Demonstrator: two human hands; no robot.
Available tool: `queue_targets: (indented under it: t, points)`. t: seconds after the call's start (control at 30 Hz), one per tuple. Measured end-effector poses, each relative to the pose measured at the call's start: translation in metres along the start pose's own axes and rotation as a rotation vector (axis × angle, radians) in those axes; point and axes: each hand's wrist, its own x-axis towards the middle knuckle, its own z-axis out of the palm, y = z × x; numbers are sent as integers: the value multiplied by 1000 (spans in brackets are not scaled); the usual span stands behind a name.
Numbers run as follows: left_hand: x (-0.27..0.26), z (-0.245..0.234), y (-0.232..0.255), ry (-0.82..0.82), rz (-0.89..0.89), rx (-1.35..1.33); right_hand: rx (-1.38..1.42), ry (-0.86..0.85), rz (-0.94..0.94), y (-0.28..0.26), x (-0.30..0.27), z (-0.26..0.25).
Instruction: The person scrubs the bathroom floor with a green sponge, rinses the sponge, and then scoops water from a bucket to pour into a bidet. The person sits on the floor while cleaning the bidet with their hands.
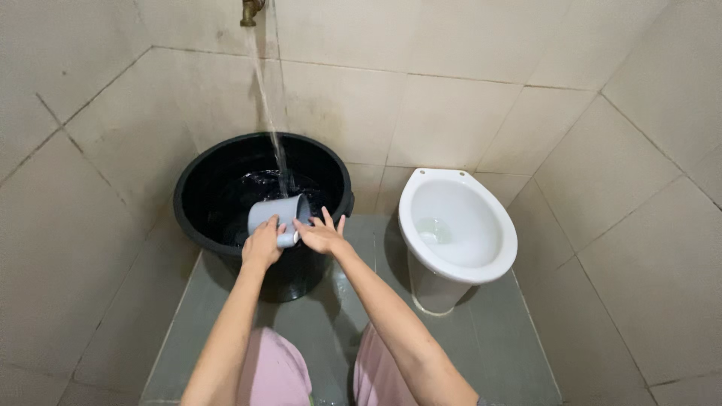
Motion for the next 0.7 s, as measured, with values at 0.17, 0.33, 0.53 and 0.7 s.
queue_targets:
  t: [0.17,0.33,0.53,0.7]
  points:
    - [4,-3,-6,57,48,-450,66,-44,14,-7,-7,-9]
    - [34,11,-28,-9,74,-324,66,-15,44,-5,3,-3]
    - [27,0,27,25,96,-109,119,112,-63,25,39,29]
    - [26,-5,94,40,188,-131,90,218,-168,53,61,50]
